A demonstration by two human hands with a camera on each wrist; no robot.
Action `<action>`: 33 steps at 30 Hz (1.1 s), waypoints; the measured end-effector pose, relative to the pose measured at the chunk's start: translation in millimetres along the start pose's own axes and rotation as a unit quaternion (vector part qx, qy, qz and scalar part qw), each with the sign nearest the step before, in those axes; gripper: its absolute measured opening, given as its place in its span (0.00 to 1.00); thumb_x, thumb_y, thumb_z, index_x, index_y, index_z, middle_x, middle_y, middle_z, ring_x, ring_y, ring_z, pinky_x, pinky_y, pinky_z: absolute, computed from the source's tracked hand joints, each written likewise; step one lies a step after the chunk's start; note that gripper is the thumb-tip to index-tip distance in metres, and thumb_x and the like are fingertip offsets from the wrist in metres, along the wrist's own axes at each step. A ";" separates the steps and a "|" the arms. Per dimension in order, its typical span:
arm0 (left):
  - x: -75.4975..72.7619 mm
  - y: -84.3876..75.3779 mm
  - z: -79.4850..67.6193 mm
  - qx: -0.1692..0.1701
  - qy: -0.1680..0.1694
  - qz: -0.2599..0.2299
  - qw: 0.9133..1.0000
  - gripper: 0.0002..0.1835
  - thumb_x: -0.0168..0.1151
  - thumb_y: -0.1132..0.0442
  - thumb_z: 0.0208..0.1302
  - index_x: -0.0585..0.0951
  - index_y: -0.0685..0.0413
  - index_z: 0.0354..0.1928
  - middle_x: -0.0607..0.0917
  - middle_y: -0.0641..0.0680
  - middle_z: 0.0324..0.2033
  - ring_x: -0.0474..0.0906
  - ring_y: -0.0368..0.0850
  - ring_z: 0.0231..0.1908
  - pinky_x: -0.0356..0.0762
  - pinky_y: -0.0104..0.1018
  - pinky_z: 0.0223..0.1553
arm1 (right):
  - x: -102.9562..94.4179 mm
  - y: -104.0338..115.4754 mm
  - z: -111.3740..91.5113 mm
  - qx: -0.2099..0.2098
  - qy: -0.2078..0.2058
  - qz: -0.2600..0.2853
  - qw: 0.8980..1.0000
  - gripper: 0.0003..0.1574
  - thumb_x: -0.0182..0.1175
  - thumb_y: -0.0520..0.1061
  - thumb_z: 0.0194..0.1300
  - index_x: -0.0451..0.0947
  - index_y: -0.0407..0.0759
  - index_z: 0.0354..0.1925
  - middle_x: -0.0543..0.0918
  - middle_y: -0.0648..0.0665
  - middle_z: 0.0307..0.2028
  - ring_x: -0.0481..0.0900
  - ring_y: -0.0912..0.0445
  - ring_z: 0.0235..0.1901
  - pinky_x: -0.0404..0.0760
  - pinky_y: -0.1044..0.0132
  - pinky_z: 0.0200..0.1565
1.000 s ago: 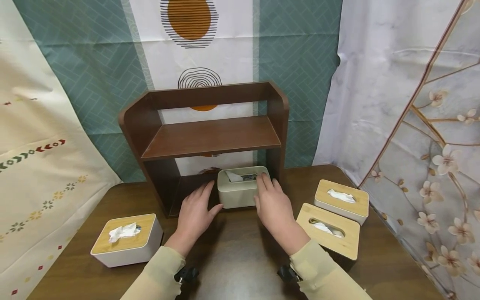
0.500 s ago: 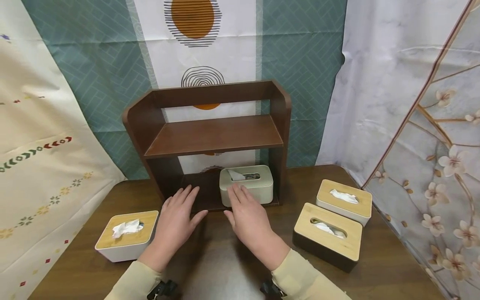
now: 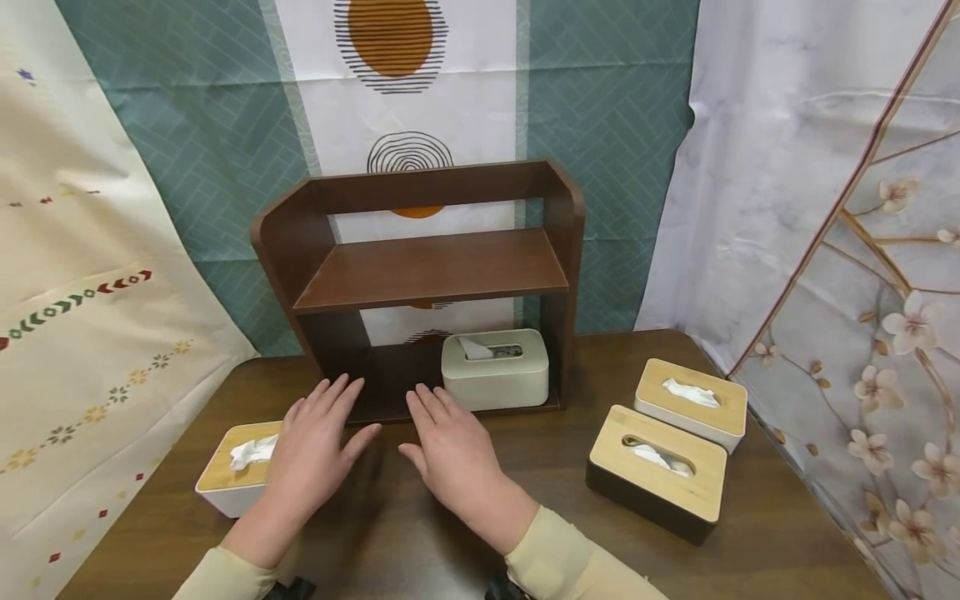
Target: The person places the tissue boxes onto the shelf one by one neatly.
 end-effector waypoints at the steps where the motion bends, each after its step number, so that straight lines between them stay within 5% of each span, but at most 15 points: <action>1: -2.1 2.6 -1.9 -0.003 0.001 0.001 1.000 0.39 0.77 0.50 0.73 0.76 0.59 0.78 0.74 0.68 0.77 0.66 0.72 0.78 0.60 0.75 0.75 | 2.1 3.0 0.0 -0.002 0.004 -0.002 1.000 0.43 0.69 0.57 0.80 0.71 0.38 0.80 0.73 0.38 0.79 0.73 0.42 0.77 0.79 0.48 0.70; 23: -38.6 79.9 -36.9 -0.054 -0.028 -0.006 0.998 0.37 0.75 0.52 0.74 0.75 0.63 0.77 0.72 0.74 0.75 0.62 0.76 0.77 0.55 0.81 0.71 | 31.4 63.6 17.0 -0.058 0.058 -0.016 0.996 0.44 0.62 0.63 0.83 0.68 0.43 0.83 0.70 0.45 0.82 0.73 0.52 0.77 0.74 0.59 0.74; 33: -38.5 115.5 -60.5 -0.098 -0.006 -0.009 0.995 0.38 0.74 0.50 0.75 0.73 0.62 0.77 0.70 0.76 0.76 0.61 0.80 0.76 0.49 0.83 0.70 | 49.3 89.2 16.4 -0.098 0.065 -0.018 0.993 0.43 0.62 0.65 0.83 0.70 0.44 0.82 0.71 0.45 0.81 0.76 0.53 0.75 0.75 0.62 0.72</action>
Point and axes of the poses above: each hand's wrist, its own z-axis towards the middle knuckle, its own x-axis out of the palm, y = z × x, the point moved 9 cm from there along z, towards the middle knuckle
